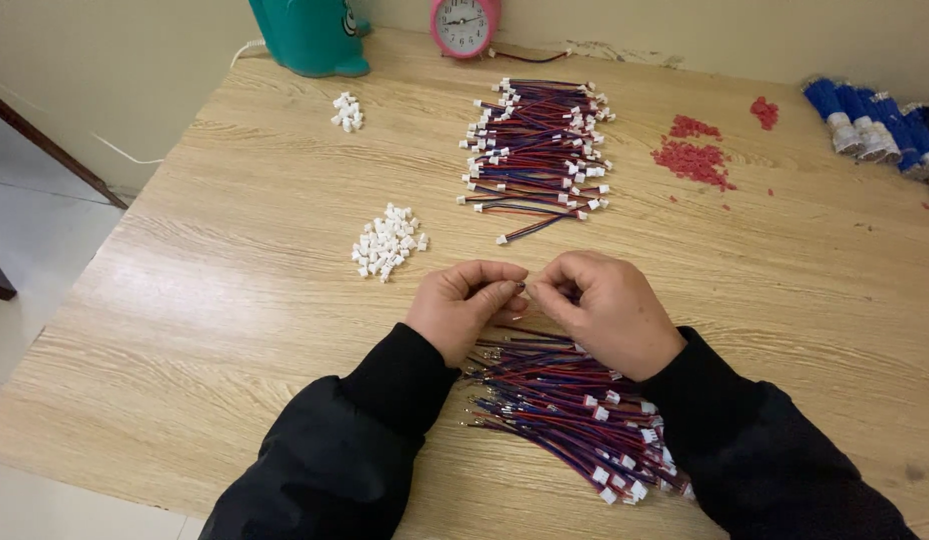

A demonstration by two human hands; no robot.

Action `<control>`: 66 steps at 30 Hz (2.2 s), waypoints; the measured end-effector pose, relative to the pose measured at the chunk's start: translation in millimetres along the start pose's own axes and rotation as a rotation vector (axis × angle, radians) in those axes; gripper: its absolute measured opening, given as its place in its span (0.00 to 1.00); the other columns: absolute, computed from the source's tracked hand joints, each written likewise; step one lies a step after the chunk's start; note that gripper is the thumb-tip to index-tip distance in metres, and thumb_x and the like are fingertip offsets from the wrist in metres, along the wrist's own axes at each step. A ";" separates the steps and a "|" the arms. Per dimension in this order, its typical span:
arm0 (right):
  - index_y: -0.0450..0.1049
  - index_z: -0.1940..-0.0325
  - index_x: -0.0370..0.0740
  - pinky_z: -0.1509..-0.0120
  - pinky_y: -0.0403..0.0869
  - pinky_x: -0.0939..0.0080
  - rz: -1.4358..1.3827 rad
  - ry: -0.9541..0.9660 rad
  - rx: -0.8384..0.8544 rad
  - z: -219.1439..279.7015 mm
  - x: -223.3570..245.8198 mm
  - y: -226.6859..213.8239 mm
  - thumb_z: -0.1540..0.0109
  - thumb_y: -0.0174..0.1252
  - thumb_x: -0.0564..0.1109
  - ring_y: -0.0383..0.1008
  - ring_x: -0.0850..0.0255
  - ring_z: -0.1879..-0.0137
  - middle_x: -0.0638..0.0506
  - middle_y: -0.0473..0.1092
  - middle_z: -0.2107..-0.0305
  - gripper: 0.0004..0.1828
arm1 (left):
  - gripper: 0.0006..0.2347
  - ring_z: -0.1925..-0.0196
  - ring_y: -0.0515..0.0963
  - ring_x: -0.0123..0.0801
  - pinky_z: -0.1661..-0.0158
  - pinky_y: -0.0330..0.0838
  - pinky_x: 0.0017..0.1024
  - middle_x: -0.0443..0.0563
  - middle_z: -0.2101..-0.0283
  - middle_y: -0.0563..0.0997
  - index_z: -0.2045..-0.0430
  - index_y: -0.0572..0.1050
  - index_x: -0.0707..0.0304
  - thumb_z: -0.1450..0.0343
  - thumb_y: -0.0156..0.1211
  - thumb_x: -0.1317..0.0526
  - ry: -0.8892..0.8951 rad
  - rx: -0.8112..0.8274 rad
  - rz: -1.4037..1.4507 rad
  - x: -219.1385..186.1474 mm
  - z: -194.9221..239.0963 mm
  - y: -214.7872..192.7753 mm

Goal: Assembling wire harnesses by manually attaching plastic connectors to the ends of wires

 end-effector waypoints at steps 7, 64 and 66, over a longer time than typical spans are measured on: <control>0.77 0.71 0.41 0.62 0.73 0.59 -0.024 -0.019 -0.011 1.6 -1.9 3.5 0.43 0.61 0.42 0.75 0.55 0.69 0.47 0.72 0.80 0.04 | 0.08 0.66 0.84 0.44 0.63 0.84 0.37 0.66 0.66 0.80 0.59 0.76 0.76 0.30 0.55 0.73 -0.001 0.013 0.005 4.6 -1.2 0.3; 0.75 0.65 0.52 0.48 0.60 0.54 0.322 -0.480 -0.240 7.2 16.6 -4.4 0.40 0.61 0.48 0.70 0.57 0.59 0.58 0.68 0.78 0.02 | 0.09 0.67 0.85 0.43 0.68 0.84 0.35 0.65 0.66 0.81 0.58 0.73 0.73 0.30 0.57 0.68 -0.075 -0.022 0.319 -0.4 -3.1 -4.6; 0.75 0.66 0.53 0.47 0.60 0.57 0.295 -0.474 -0.288 8.0 16.0 -7.4 0.40 0.61 0.48 0.70 0.61 0.59 0.62 0.68 0.79 0.01 | 0.09 0.67 0.85 0.43 0.68 0.84 0.34 0.64 0.66 0.81 0.58 0.73 0.73 0.30 0.58 0.68 -0.067 -0.018 0.311 1.6 -3.7 -4.5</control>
Point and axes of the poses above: each hand's wrist, its own z-axis away from the middle knuckle, its own y-axis out of the palm, x = y × z, the point moved 6 cm from there along -z, towards the middle knuckle
